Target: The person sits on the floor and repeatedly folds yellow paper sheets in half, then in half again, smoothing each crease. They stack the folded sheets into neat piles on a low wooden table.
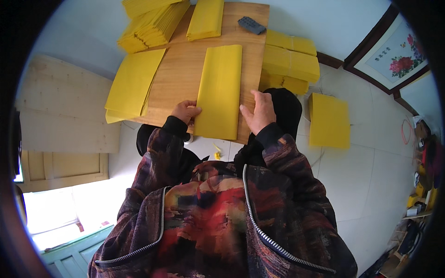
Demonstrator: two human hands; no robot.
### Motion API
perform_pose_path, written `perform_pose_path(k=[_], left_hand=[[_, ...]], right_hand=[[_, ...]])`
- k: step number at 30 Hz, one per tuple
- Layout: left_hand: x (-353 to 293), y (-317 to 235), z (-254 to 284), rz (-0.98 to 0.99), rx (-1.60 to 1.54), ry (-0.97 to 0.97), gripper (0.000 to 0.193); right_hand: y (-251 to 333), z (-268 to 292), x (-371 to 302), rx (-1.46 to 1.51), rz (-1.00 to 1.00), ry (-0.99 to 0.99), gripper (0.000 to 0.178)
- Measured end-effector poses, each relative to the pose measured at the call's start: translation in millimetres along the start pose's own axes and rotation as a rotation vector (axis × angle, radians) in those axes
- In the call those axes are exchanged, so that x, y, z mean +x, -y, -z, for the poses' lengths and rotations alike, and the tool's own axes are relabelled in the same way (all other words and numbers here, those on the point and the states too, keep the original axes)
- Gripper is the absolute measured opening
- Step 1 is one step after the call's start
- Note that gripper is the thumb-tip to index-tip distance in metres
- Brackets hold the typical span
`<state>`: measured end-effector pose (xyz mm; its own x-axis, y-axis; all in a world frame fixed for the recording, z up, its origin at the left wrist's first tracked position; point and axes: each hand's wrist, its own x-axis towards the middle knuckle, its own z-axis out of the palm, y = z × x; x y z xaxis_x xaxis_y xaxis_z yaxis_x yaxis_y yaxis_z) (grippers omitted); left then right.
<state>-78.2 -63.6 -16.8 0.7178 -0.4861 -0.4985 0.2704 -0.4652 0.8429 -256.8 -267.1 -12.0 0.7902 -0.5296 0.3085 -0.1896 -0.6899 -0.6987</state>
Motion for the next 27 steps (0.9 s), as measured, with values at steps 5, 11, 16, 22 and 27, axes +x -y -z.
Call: perform_pose_path(k=[5,11,16,22,27], left_hand=[[-13.2,-5.2,-3.1,0.073,-0.096,0.134,0.026],[-16.2,-4.8,-10.1,-0.108,0.037,0.026,0.033],[-35.0,-1.4,-9.1,-0.553,0.601,-0.393,0.038],[-65.5,26.8,-15.6,-0.826,0.813,-0.291,0.059],[-77.0,40.4,-10.9,-0.884,0.932,-0.200,0.080]], right_hand=[[-12.3,4.0,-7.1,0.315,-0.367,0.195,0.047],[-6.1,3.3,-13.2,0.221,-0.242,0.110,0.049],[17.3,5.7,-5.9,-0.051,0.135,-0.005,0.038],[33.6,-12.5,14.3,-0.040,0.344,0.119,0.028],[34.4,-30.9,35.8,-0.176,0.500,0.267,0.041]])
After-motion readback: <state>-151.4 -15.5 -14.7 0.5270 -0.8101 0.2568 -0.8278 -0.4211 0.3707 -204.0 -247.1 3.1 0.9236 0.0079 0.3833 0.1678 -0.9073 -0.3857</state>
